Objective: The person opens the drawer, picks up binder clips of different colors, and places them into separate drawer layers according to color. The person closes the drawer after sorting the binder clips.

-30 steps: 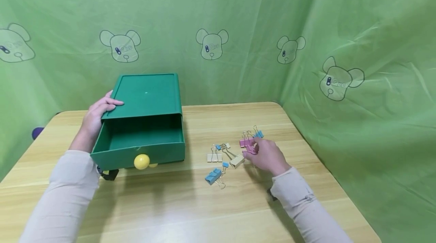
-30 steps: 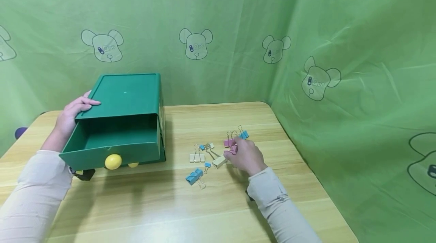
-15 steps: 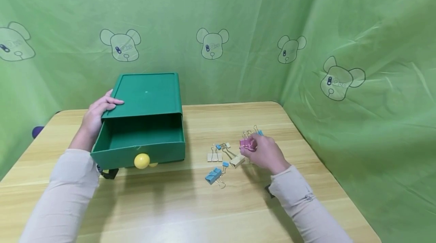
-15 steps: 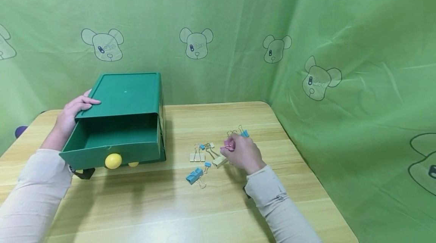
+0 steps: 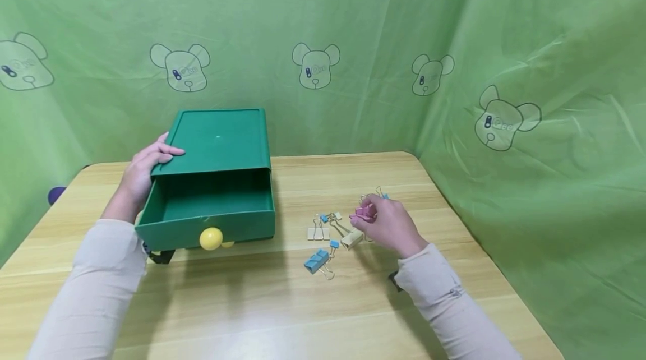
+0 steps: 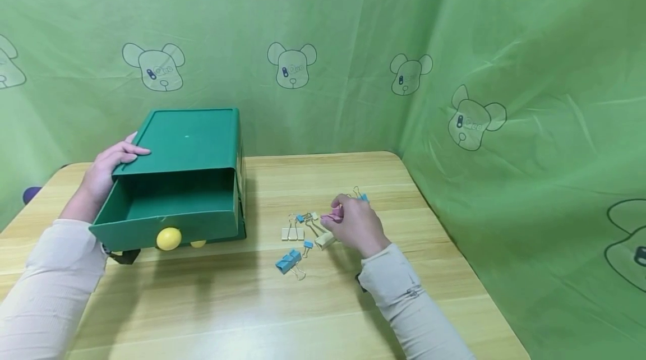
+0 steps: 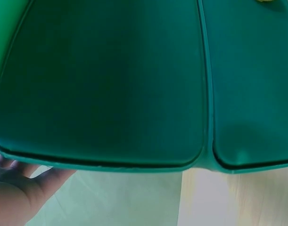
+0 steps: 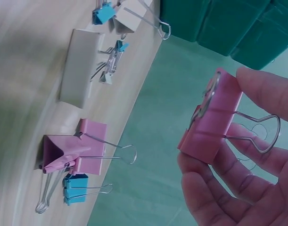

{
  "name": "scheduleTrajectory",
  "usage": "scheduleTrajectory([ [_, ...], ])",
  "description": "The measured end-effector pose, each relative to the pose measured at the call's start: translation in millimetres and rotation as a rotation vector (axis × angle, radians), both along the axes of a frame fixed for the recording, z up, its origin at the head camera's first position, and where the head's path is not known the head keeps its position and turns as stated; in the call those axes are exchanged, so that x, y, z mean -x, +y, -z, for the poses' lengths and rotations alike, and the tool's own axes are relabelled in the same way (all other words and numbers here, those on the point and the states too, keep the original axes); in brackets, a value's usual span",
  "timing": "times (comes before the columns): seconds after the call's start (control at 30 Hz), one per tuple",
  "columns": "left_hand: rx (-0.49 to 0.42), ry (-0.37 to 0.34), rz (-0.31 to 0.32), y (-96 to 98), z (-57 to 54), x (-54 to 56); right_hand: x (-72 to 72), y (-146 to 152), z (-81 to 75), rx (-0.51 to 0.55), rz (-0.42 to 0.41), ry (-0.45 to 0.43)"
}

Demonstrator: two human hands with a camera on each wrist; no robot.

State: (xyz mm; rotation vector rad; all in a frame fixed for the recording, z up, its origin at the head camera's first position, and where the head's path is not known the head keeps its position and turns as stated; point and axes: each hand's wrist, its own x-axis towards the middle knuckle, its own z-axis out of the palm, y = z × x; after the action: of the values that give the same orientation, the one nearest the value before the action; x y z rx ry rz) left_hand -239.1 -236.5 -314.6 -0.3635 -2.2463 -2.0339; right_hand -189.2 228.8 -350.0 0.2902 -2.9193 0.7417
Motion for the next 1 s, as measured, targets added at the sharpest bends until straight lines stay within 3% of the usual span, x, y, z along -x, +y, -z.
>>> scheduleTrajectory([
  [0.2, 0.011, -0.002, 0.011, -1.3, 1.3, -0.2, -0.8, -3, -0.3, 0.010, 0.003, -0.009],
  [0.47, 0.007, -0.040, 0.006, -7.0, 4.5, -9.6, -1.3, -10, 0.6, -0.012, -0.040, 0.037],
  [1.0, 0.025, -0.048, 0.010, -3.6, 0.0, -4.2, -3.2, -19, -16.2, -0.025, -0.068, 0.131],
])
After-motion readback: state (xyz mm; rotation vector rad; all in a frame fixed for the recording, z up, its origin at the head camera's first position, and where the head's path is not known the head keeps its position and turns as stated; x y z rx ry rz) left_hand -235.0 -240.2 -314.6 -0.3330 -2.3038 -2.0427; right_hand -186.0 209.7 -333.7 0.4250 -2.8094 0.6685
